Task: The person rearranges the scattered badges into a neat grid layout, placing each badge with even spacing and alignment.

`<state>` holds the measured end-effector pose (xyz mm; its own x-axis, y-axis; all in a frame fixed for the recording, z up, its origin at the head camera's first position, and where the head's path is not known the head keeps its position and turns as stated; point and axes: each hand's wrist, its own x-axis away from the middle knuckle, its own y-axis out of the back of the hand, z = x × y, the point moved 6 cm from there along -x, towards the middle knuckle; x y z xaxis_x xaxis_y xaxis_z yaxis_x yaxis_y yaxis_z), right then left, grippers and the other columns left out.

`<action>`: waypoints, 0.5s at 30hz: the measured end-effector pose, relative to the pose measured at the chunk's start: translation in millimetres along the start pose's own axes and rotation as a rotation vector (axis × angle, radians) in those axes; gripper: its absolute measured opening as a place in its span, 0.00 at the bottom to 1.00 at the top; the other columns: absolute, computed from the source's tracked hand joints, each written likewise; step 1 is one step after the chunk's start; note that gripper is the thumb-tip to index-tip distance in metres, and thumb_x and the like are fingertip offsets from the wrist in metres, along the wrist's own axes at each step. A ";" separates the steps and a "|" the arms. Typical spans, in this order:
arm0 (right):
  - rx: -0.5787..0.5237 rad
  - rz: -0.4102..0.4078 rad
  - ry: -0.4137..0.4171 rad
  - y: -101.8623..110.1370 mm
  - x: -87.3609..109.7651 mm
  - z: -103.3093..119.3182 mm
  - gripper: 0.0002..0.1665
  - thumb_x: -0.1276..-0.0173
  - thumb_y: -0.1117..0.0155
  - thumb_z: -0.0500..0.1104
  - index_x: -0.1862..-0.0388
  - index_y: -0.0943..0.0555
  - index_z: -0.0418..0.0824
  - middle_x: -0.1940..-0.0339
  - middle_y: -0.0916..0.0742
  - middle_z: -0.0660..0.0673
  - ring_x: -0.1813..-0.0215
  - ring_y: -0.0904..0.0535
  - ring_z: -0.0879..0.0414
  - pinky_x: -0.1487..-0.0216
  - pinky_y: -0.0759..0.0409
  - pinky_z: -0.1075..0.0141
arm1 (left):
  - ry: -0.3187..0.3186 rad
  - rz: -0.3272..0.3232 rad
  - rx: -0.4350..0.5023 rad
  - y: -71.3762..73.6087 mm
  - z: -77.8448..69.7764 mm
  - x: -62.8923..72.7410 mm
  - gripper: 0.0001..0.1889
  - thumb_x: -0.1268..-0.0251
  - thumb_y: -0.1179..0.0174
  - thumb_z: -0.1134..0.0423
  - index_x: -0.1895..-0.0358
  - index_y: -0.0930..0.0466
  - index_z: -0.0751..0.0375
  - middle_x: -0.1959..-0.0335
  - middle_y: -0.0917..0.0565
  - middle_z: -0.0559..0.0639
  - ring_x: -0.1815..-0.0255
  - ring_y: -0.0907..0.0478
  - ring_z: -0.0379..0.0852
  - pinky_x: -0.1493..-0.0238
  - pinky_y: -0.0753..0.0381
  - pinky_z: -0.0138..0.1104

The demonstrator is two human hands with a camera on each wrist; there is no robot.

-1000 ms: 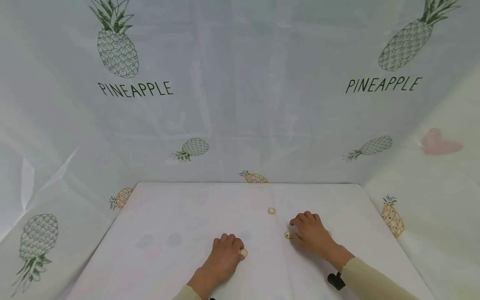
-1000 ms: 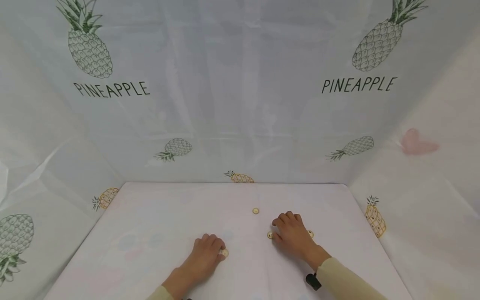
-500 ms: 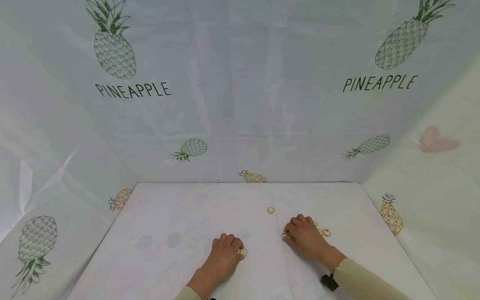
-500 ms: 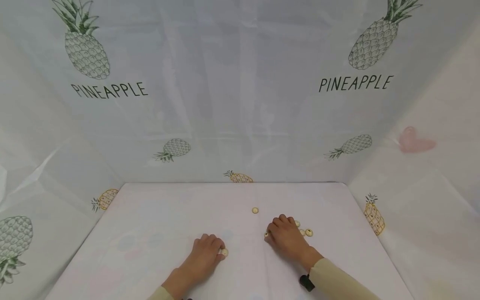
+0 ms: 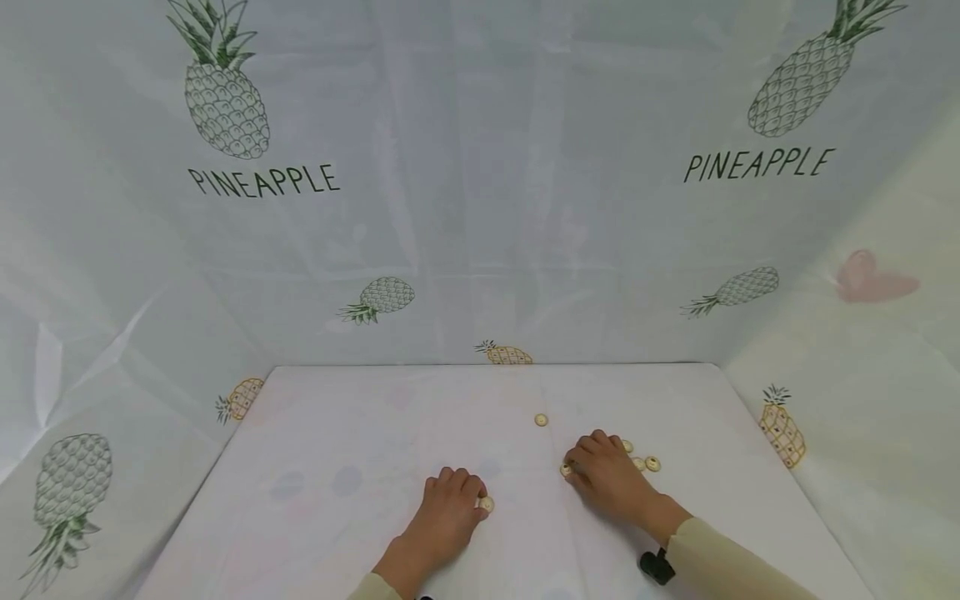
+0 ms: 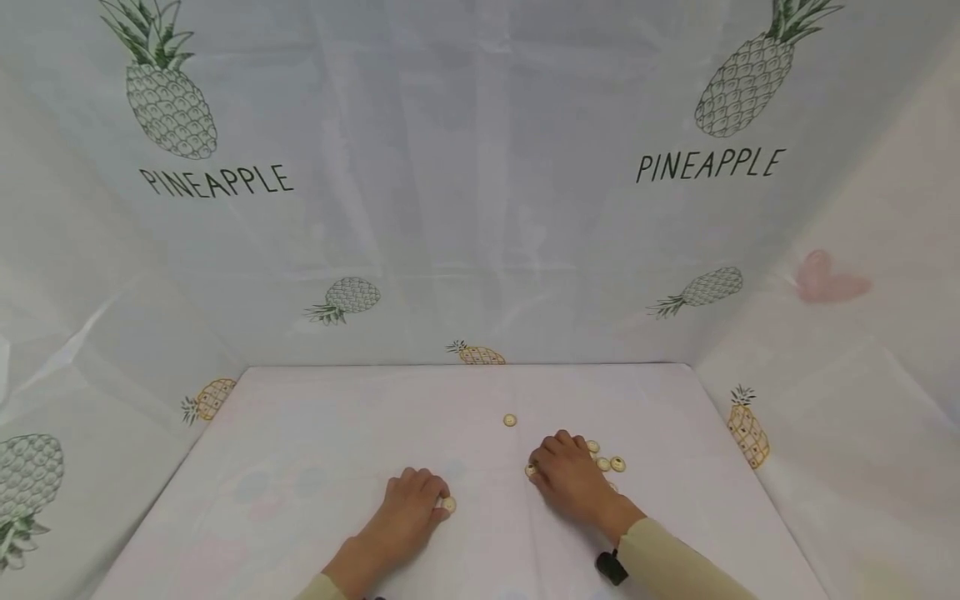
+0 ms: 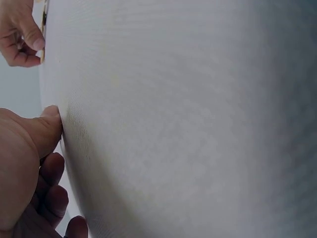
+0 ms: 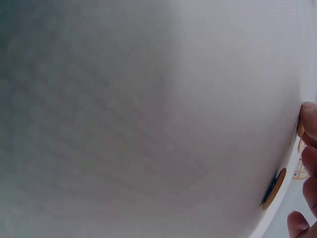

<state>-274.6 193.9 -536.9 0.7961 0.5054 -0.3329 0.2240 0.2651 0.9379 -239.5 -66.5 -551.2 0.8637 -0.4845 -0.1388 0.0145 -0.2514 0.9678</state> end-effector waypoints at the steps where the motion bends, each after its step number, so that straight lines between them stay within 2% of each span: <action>1: 0.000 -0.003 -0.001 -0.1 0.6 -0.8 0.10 0.33 0.22 0.46 0.56 0.13 0.48 0.57 0.15 0.53 0.53 0.28 0.57 0.49 0.29 0.54 | -0.001 0.001 0.001 -0.1 -0.2 -0.2 0.11 0.29 0.31 0.50 0.53 0.21 0.47 0.58 0.23 0.40 0.57 0.35 0.41 0.58 0.39 0.37; 8: -0.039 -0.041 0.023 2.3 2.3 -4.0 0.12 0.35 0.21 0.45 0.55 0.13 0.49 0.55 0.14 0.55 0.53 0.28 0.58 0.51 0.31 0.57 | -0.003 -0.013 -0.005 -1.5 0.2 -1.8 0.11 0.30 0.31 0.50 0.53 0.21 0.47 0.58 0.23 0.40 0.57 0.35 0.42 0.58 0.38 0.37; 15: -0.065 0.014 -0.001 -2.3 -0.1 -6.9 0.10 0.33 0.22 0.45 0.55 0.13 0.49 0.56 0.14 0.56 0.52 0.28 0.59 0.52 0.31 0.59 | 0.000 -0.016 -0.004 -3.2 0.9 -1.5 0.12 0.30 0.30 0.50 0.53 0.21 0.48 0.58 0.23 0.41 0.57 0.35 0.42 0.57 0.37 0.38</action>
<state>-279.1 199.0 -539.7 0.7995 0.5086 -0.3196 0.1760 0.3104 0.9342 -241.3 -65.7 -554.3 0.8635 -0.4803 -0.1540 0.0303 -0.2553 0.9664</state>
